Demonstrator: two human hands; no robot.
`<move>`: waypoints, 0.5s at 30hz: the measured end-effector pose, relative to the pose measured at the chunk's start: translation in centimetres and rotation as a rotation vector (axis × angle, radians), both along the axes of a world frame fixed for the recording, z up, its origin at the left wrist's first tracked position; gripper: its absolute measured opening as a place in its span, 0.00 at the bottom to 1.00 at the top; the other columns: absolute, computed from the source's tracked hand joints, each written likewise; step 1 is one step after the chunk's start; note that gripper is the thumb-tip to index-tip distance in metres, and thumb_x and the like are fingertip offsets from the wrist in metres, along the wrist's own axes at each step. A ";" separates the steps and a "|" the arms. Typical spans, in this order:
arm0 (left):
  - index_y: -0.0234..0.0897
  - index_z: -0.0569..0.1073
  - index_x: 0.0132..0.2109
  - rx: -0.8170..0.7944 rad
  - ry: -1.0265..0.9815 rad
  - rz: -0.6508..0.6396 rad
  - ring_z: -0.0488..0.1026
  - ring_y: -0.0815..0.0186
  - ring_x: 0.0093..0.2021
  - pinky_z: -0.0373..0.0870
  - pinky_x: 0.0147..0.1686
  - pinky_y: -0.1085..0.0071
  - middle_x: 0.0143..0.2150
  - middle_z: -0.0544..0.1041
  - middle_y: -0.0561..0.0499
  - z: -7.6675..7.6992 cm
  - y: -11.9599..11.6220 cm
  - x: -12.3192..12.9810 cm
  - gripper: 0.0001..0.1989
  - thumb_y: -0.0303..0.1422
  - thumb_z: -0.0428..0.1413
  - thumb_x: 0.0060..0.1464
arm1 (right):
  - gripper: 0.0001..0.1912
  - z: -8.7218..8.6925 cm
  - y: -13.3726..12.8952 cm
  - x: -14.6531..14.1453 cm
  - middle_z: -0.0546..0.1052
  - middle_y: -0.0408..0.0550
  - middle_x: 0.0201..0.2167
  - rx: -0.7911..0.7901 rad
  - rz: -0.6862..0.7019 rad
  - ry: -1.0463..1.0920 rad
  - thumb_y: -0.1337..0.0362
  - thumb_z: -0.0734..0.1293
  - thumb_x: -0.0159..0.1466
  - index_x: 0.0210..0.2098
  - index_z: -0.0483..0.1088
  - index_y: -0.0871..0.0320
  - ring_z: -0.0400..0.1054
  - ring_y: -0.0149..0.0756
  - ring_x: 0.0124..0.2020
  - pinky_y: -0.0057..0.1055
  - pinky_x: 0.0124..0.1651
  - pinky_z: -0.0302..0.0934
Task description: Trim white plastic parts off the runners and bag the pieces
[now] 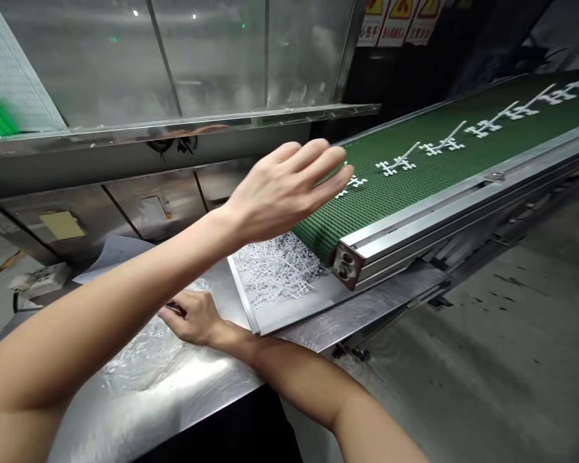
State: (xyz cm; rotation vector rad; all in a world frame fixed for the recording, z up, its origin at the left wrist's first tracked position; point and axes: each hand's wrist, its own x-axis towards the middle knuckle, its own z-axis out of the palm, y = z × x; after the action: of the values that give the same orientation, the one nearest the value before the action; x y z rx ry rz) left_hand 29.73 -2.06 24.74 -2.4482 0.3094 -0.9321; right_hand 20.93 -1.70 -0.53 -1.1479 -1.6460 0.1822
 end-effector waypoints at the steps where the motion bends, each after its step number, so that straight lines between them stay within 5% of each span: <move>1: 0.37 0.73 0.64 0.020 0.029 0.001 0.72 0.52 0.67 0.72 0.59 0.51 0.63 0.74 0.43 0.3 -0.1 2.5 0.24 0.27 0.35 0.79 | 0.13 0.1 0.0 0.0 0.81 0.43 0.30 0.005 0.002 0.001 0.55 0.70 0.72 0.36 0.76 0.56 0.71 0.33 0.30 0.29 0.38 0.62; 4: 0.32 0.77 0.54 0.069 0.073 0.025 0.73 0.53 0.61 0.71 0.57 0.53 0.56 0.76 0.41 0.0 0.2 8.3 0.20 0.26 0.40 0.78 | 0.14 0.3 0.1 0.0 0.80 0.43 0.30 0.028 0.007 0.001 0.54 0.70 0.72 0.34 0.75 0.55 0.71 0.34 0.30 0.29 0.37 0.62; 7: 0.32 0.78 0.48 0.123 0.073 0.039 0.74 0.52 0.57 0.69 0.55 0.55 0.50 0.78 0.41 -0.6 1.0 11.3 0.14 0.26 0.47 0.75 | 0.16 0.4 0.1 -0.2 0.80 0.42 0.28 0.049 0.004 -0.007 0.52 0.70 0.71 0.32 0.73 0.54 0.72 0.35 0.30 0.30 0.37 0.62; 15: 0.32 0.78 0.35 0.278 0.224 0.145 0.77 0.57 0.43 0.64 0.45 0.63 0.36 0.80 0.43 0.6 0.4 12.5 0.11 0.20 0.55 0.66 | 0.14 -0.2 0.6 -0.8 0.82 0.41 0.32 0.037 -0.003 -0.115 0.51 0.74 0.68 0.35 0.75 0.54 0.78 0.36 0.35 0.29 0.40 0.65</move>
State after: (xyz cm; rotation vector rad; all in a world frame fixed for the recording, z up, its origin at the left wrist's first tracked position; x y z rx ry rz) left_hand 42.27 -1.70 25.35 -2.2821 0.3101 -0.5161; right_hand 20.13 -1.09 -0.76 -1.1502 -1.7418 0.0847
